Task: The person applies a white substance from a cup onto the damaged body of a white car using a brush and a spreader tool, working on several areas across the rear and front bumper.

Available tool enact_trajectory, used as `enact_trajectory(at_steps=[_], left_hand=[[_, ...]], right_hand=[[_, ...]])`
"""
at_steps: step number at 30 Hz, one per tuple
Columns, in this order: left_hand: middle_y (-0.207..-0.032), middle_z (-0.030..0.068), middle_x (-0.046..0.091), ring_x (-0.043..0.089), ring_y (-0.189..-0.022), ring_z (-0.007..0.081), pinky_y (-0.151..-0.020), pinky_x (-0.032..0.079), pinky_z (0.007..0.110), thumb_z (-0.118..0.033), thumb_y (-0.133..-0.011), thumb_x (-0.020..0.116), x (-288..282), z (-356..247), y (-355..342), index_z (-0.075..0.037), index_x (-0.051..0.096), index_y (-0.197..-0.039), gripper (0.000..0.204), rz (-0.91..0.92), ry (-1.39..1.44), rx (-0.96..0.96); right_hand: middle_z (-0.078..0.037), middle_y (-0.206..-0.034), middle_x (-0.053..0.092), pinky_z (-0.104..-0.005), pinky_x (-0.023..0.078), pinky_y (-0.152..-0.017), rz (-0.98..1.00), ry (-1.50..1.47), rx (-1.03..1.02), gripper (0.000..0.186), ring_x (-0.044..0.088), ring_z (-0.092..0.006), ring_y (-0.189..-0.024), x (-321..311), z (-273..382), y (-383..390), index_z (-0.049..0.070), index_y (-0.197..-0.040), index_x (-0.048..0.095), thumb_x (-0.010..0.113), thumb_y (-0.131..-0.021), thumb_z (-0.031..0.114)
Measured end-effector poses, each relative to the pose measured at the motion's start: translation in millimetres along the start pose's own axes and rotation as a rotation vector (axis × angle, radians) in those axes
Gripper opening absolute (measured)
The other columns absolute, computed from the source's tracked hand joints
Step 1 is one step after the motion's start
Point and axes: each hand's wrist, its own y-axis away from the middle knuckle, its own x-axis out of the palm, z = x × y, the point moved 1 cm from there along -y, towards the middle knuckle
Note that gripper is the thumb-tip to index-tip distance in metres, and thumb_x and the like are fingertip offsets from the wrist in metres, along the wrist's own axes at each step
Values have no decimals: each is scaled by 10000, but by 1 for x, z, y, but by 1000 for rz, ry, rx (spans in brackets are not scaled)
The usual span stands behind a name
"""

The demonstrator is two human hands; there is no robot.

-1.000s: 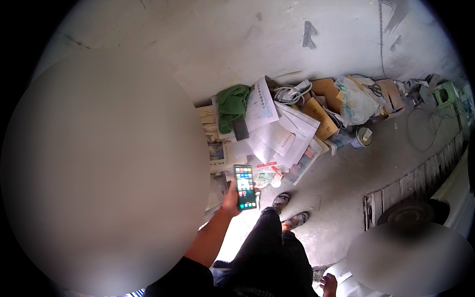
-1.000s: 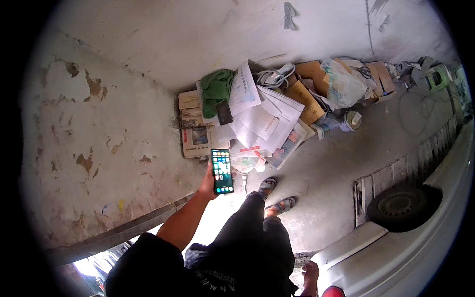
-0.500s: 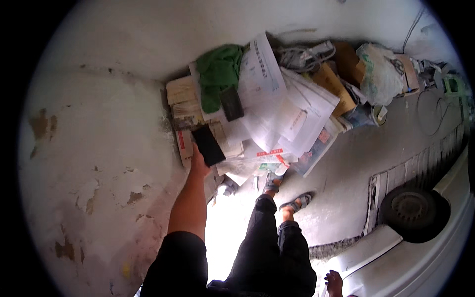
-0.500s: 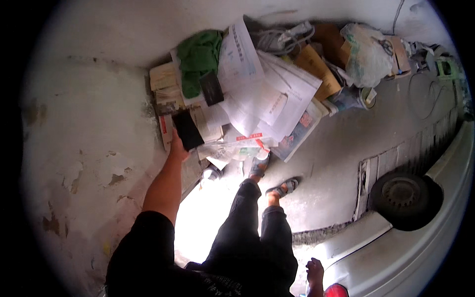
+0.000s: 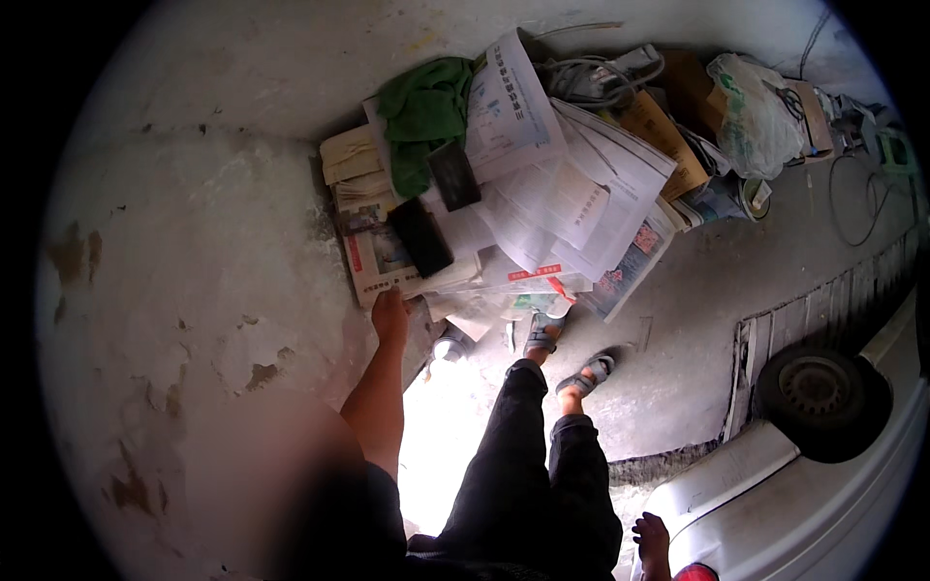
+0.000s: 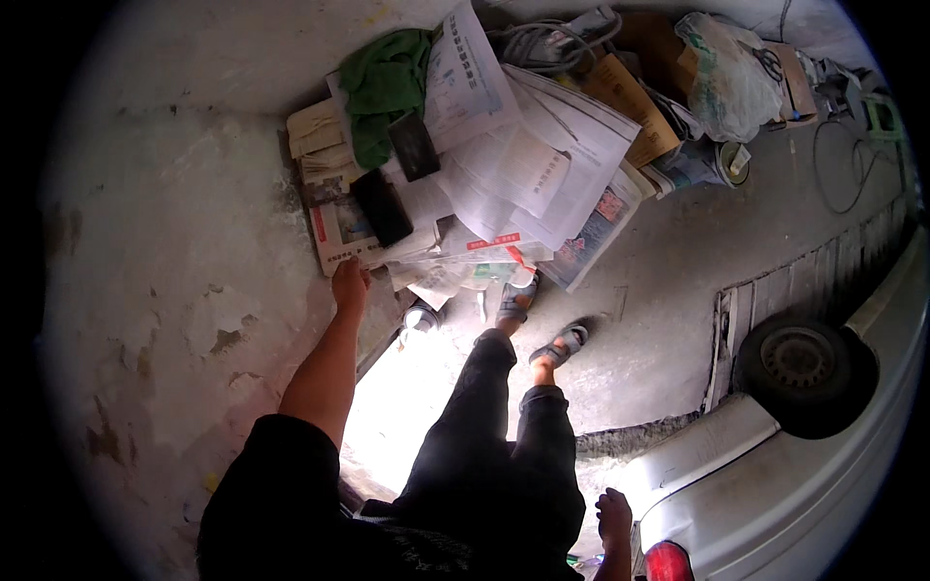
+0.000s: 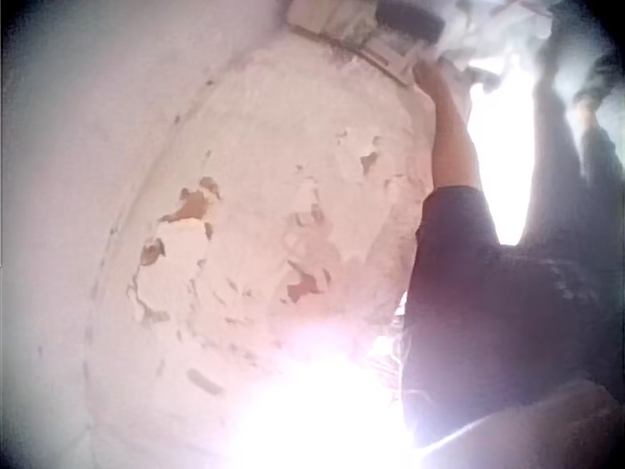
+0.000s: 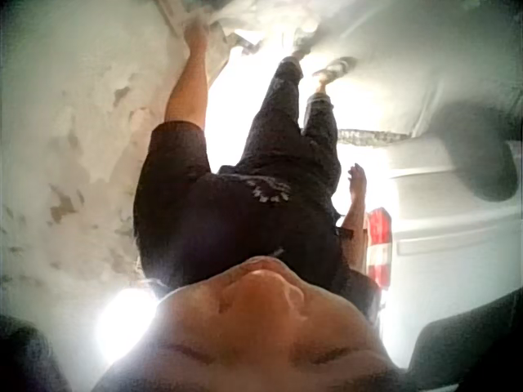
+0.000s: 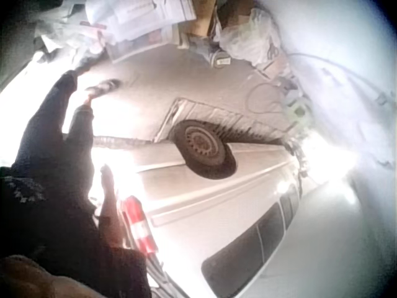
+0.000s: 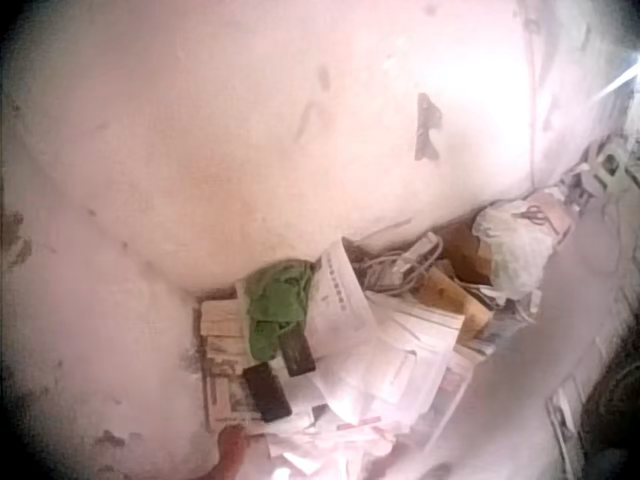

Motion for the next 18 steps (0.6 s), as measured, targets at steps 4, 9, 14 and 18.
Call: enact_trajectory(at_steps=[4,9,14,18], left_hand=[[-829,180,629,612,-752,326,-678,467,404,-295,-858,502,-12,25,64,-12,576,-874,294,-161,-471,145],[-777,195,602,593,-701,314,-673,464,386,-227,-833,544,-40,106,169,2,556,-837,229,-108,-549,203],[-674,91,575,538,-582,133,-569,452,280,-184,-858,558,-67,196,226,-21,566,-850,163,-11,-543,-164],[-701,48,586,549,-583,116,-543,467,258,-172,-866,542,-76,265,221,-36,572,-912,147,12,-357,-354]], right_hand=[[-124,-1044,603,-294,509,-678,67,94,-129,393,618,-185,-841,2,16,-34,-15,-1191,511,563,-865,199],[-92,-964,619,-292,498,-674,145,264,-299,347,612,-162,-804,23,37,-115,1,-1161,531,554,-870,188],[-76,-853,635,-268,480,-656,201,427,-497,285,604,-136,-743,88,50,-209,3,-1072,572,568,-853,185],[-73,-816,628,-262,475,-656,308,529,-613,220,598,-122,-723,184,47,-295,8,-971,578,567,-838,183]])
